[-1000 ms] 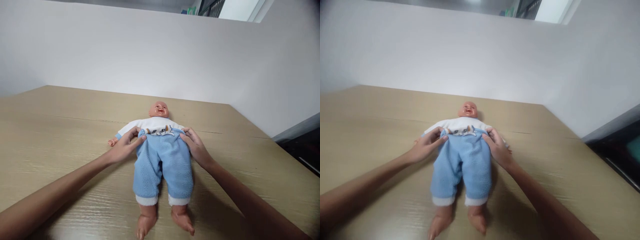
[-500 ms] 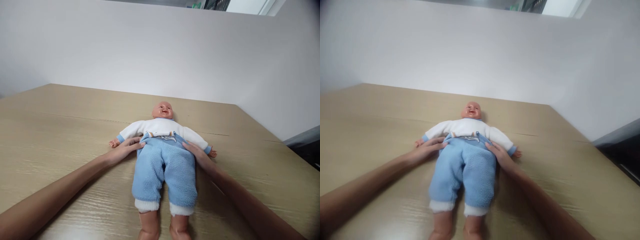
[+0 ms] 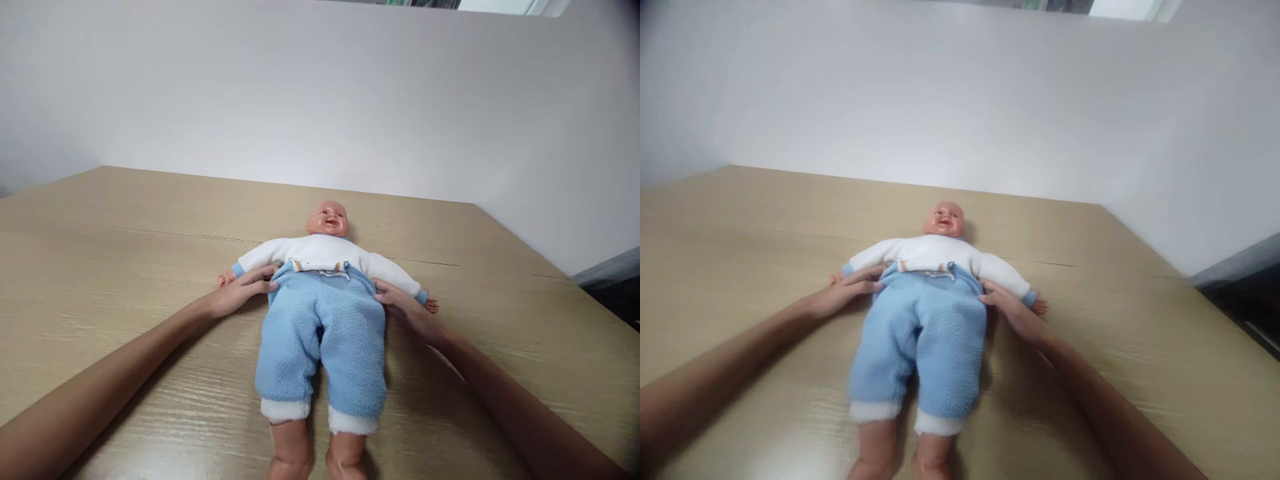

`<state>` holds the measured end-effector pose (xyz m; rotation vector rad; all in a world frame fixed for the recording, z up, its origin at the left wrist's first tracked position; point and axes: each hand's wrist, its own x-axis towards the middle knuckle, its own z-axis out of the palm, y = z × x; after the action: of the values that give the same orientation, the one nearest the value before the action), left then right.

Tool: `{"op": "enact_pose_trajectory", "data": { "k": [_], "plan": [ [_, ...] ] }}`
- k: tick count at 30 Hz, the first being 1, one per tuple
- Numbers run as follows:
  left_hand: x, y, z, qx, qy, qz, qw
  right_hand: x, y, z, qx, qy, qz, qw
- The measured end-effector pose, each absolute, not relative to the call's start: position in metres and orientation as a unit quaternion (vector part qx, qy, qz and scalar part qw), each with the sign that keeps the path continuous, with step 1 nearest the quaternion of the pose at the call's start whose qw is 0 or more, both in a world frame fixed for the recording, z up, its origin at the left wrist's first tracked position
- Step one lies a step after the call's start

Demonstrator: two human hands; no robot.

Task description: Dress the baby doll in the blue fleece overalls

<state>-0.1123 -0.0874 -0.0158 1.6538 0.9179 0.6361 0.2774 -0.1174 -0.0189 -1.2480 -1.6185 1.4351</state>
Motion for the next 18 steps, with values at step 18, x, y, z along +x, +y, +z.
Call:
{"op": "enact_pose_trajectory", "data": {
  "k": [18],
  "plan": [
    [-0.100,-0.102,-0.018,0.590,0.269,0.306,0.697,0.246,-0.135,-0.037,-0.444,-0.530,0.564,0.452]
  ]
}}
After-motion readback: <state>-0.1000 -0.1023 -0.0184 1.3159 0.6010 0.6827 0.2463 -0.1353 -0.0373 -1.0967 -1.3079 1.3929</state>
